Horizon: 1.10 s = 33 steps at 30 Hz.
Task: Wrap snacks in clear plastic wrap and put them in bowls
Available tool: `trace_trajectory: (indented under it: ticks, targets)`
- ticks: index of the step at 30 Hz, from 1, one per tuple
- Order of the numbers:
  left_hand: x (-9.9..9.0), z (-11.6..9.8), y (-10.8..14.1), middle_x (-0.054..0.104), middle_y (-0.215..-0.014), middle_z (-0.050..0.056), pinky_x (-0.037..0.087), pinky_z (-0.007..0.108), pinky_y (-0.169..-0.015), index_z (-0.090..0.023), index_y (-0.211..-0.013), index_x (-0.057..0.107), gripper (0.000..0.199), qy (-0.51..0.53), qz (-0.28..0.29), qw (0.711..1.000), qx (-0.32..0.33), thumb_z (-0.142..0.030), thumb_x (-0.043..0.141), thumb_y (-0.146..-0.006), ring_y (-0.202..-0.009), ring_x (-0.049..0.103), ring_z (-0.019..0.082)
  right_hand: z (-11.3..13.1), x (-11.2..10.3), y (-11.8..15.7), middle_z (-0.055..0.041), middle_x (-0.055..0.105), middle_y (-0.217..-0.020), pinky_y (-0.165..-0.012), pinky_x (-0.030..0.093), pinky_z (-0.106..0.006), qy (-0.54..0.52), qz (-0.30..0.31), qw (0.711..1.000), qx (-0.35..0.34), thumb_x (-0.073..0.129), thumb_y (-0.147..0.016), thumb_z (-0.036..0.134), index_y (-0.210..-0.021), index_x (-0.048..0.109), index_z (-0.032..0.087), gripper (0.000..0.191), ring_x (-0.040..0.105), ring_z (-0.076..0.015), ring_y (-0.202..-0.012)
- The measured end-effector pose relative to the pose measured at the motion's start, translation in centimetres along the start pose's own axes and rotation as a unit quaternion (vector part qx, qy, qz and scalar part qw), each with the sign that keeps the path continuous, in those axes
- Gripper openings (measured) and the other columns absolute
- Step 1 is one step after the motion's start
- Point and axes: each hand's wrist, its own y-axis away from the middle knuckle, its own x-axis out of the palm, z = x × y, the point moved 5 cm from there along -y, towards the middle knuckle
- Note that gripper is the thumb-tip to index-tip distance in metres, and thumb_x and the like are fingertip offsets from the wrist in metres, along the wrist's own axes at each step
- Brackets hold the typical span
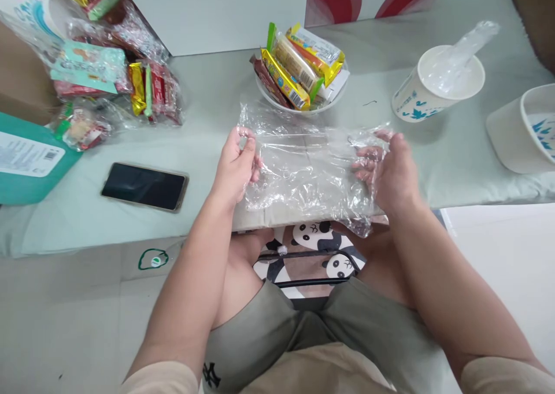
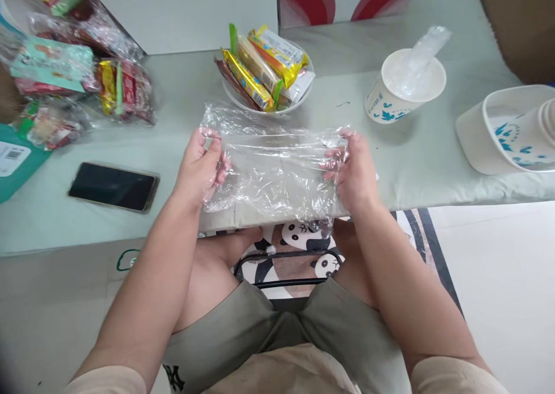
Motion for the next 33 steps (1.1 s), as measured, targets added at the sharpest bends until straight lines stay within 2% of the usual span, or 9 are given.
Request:
trace_trajectory:
  ticks: [2, 5, 9, 13, 20, 24, 26, 29, 33]
  targets:
    - [-0.4, 0.2, -0.1, 0.056, -0.057, -0.008, 0.024, 0.019, -0.036, -0.026, -0.11, 0.046, 0.045, 0.012, -0.008, 1.0, -0.018, -0.062, 0.067, -0.092, -0.032, 0.043, 0.006, -0.2, 0.1, 0.5, 0.0021, 0.072, -0.084, -0.046, 0.048, -0.026, 0.078, 0.056, 0.995, -0.02, 0.077, -0.081, 0.049, -0.13, 0.045, 0.033, 0.061, 0.069, -0.0166, -0.061]
    - [-0.8, 0.3, 0.8, 0.067, -0.068, -0.002, 0.041, 0.021, -0.043, -0.027, -0.133, 0.04, 0.061, 0.016, 0.02, 0.997, -0.077, -0.065, 0.063, -0.092, -0.044, 0.061, 0.013, -0.3, 0.1, 1.3, 0.0036, 0.072, -0.086, -0.048, 0.05, -0.029, 0.174, 0.099, 0.976, -0.082, 0.083, -0.075, 0.031, -0.149, 0.032, 0.037, 0.09, 0.064, -0.0148, -0.055]
    - [-0.7, 0.2, 3.5, 0.074, -0.077, 0.002, 0.055, 0.028, -0.052, -0.029, -0.16, 0.01, 0.107, -0.046, 0.133, 0.981, -0.137, -0.046, 0.081, -0.081, -0.057, 0.073, 0.022, -0.4, -0.7, 1.2, 0.0027, 0.072, -0.089, -0.046, 0.048, -0.03, 0.19, 0.074, 0.97, -0.128, 0.071, -0.086, 0.028, -0.15, 0.034, 0.04, 0.075, 0.055, -0.011, -0.048]
    - [-0.7, 0.1, 5.7, 0.069, -0.066, -0.005, 0.056, 0.027, -0.055, -0.027, -0.167, -0.002, 0.133, -0.106, 0.222, 0.96, -0.137, -0.022, 0.087, -0.068, -0.055, 0.071, 0.019, -0.5, -1.3, 0.8, 0.0005, 0.073, -0.097, -0.044, 0.044, -0.028, 0.203, 0.079, 0.964, -0.153, 0.065, -0.09, 0.029, -0.148, 0.036, 0.039, 0.065, 0.05, -0.0091, -0.046]
    - [-2.6, -0.3, 5.9, 0.071, -0.063, -0.007, 0.053, 0.023, -0.061, -0.025, -0.168, 0.002, 0.126, -0.154, 0.274, 0.933, -0.177, -0.022, 0.082, -0.071, -0.058, 0.07, 0.015, 0.0, -2.5, 0.8, 0.0003, 0.072, -0.089, -0.037, 0.034, -0.026, 0.226, 0.049, 0.963, -0.14, 0.064, -0.092, 0.03, -0.147, 0.039, 0.034, 0.06, 0.041, -0.0083, -0.042]
    - [-2.9, -0.1, 6.1, 0.075, -0.068, 0.0, 0.054, 0.026, -0.063, -0.017, -0.145, 0.053, 0.086, -0.155, 0.311, 0.908, -0.236, -0.029, 0.087, -0.067, -0.063, 0.072, 0.018, -0.2, -2.7, 0.5, -0.0021, 0.074, -0.096, -0.035, 0.032, -0.025, 0.234, 0.069, 0.96, -0.137, 0.065, -0.091, 0.031, -0.143, 0.043, 0.034, 0.057, 0.039, -0.0072, -0.04]
    - [-2.5, -0.1, 6.0, 0.08, -0.085, 0.007, 0.058, 0.03, -0.072, -0.016, -0.121, 0.067, 0.064, -0.125, 0.3, 0.914, -0.242, -0.035, 0.09, -0.064, -0.078, 0.076, 0.021, -0.5, -2.7, 0.5, -0.0039, 0.075, -0.102, -0.034, 0.031, -0.024, 0.237, 0.084, 0.96, -0.126, 0.066, -0.089, 0.03, -0.143, 0.043, 0.034, 0.058, 0.041, -0.0077, -0.041]
    - [-1.6, -0.3, 5.0, 0.08, -0.109, 0.014, 0.06, 0.034, -0.086, -0.015, -0.107, 0.069, 0.057, -0.041, 0.215, 0.952, -0.214, -0.049, 0.091, -0.066, -0.101, 0.077, 0.026, -0.7, -2.4, 0.6, -0.0053, 0.076, -0.106, -0.035, 0.032, -0.024, 0.226, 0.109, 0.961, -0.116, 0.065, -0.089, 0.028, -0.147, 0.04, 0.035, 0.064, 0.043, -0.0082, -0.043]
    - [-1.3, -0.3, 3.2, 0.08, -0.092, 0.009, 0.059, 0.03, -0.078, -0.016, -0.118, 0.063, 0.053, -0.014, 0.069, 0.991, -0.111, -0.036, 0.086, -0.075, -0.087, 0.078, 0.021, -0.5, -2.0, 1.0, -0.0029, 0.077, -0.1, -0.043, 0.043, -0.027, 0.213, 0.111, 0.964, -0.115, 0.064, -0.089, 0.025, -0.158, 0.025, 0.039, 0.08, 0.048, -0.0099, -0.045]
